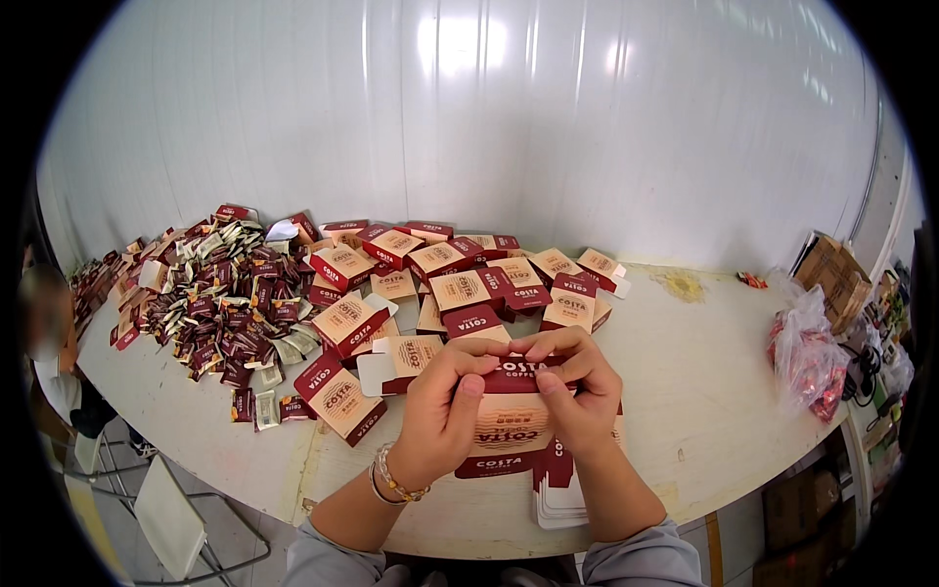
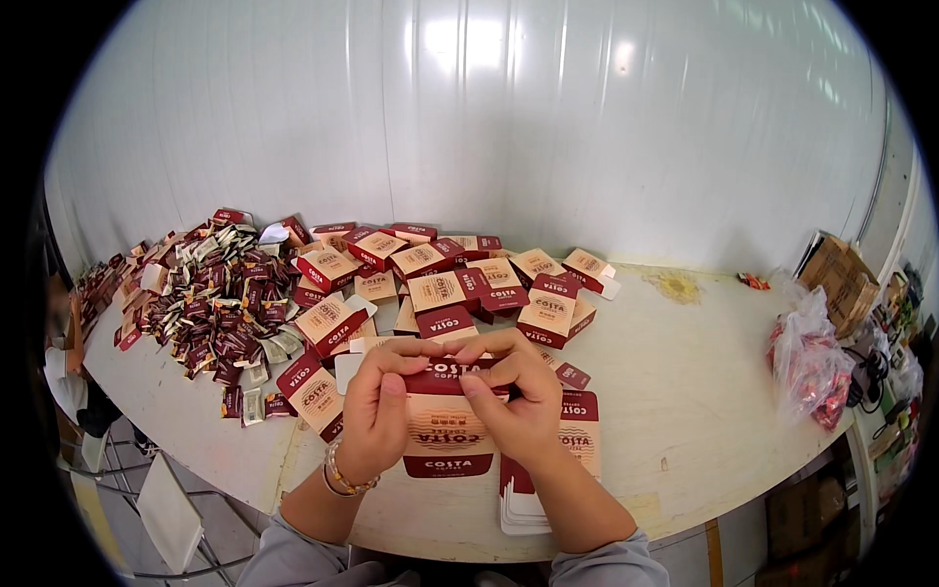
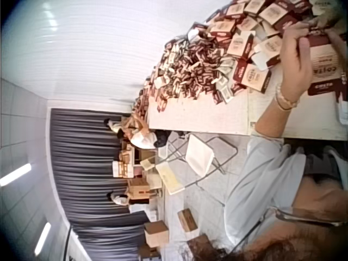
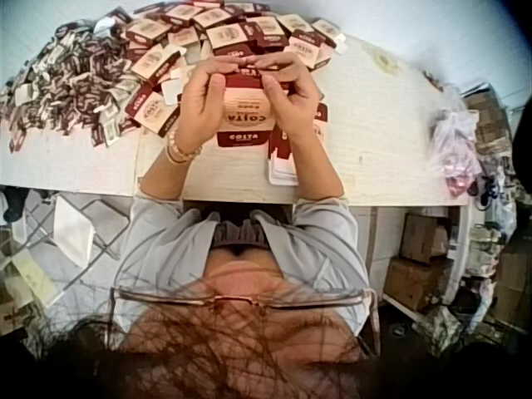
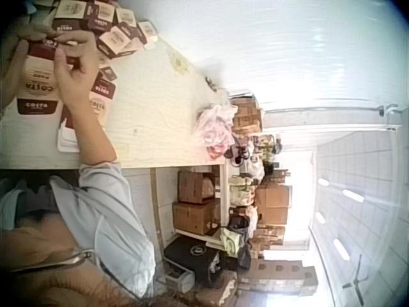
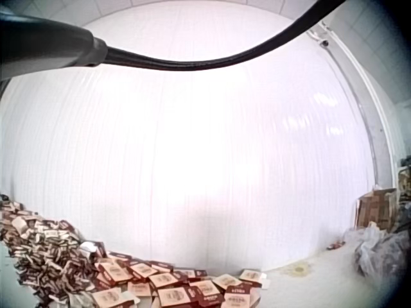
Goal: The person assembles small, flat-packed cardboard boxes by folding the flaps and tucking them into slots to form a rectangular shape. The person handles the boxes one at a time, picking them from a pile of flat pieces and placing the finished boxes onto a growing stack on the table.
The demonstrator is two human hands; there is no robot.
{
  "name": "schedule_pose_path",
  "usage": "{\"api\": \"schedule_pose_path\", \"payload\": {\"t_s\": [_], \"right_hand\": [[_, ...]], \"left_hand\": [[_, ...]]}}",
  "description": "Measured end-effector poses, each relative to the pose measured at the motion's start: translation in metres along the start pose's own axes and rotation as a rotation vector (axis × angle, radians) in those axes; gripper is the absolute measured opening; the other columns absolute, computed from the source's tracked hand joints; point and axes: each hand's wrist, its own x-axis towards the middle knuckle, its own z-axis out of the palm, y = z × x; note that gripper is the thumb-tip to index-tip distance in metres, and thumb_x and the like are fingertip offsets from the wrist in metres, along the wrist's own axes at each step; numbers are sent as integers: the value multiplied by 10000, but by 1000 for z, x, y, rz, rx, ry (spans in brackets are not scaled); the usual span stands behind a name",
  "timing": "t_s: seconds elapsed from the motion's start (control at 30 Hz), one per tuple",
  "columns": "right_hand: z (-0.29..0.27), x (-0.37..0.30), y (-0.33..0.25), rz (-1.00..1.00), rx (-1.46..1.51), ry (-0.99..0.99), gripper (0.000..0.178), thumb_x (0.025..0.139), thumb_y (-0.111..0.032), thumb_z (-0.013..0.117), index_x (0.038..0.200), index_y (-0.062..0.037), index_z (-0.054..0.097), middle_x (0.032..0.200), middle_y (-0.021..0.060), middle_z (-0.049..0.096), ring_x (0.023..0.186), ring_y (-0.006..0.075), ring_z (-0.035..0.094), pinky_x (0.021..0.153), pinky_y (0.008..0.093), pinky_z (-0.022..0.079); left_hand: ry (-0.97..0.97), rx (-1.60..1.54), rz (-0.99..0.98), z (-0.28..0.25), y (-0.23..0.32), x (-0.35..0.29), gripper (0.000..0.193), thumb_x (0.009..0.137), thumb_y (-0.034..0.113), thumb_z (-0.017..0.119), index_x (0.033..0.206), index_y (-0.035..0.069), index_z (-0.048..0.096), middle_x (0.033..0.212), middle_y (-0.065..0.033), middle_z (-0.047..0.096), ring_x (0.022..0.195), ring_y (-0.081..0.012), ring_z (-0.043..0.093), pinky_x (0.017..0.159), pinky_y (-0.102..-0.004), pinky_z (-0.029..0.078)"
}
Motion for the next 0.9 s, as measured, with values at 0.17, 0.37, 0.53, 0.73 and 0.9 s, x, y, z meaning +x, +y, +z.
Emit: {"api": "schedule_pose_path", "payload": {"t_s": [0.17,0.37,0.53,0.73,0.9], "right_hand": [[-5,2,6,-87,-22,-73,257,870,44,703,748,-34,490,1076,148,606,1072,333,680,929,431,551],[-5,9,3,51,-93,9,191,987,-114,595,1152,-22,569,1371,181,495,1252,286,545,1039,435,466],[-20,16,-4,234,-444,110,490,987,-116,570,1440,-8,418,1503,174,419,1337,269,468,1086,418,417],[-36,16,-2,293,-521,188,559,929,-35,634,1444,-19,415,1469,142,470,1369,268,458,1105,451,407],[-41,21,-9,246,-405,268,487,930,-21,627,1391,-41,470,1409,98,503,1315,231,490,1109,442,408]], "left_hand": [[-16,71,29,-3,-3,-2,167,1044,61,496,951,-45,585,1188,-192,672,1068,-225,664,920,-335,516],[134,51,-78,-8,-20,9,338,1123,295,393,1079,-14,523,1199,-197,662,1053,-187,638,933,-330,510],[716,-493,-446,-104,-99,22,619,1107,516,316,1386,-17,462,1346,-156,574,1209,-251,587,1045,-392,479],[131,-684,-852,-52,-58,26,627,1076,406,487,1549,20,341,1528,-164,460,1391,-310,480,1168,-413,389],[-815,58,-456,22,-71,-24,748,1021,454,584,1575,28,317,1572,-226,406,1473,-345,384,1211,-466,309]]}}
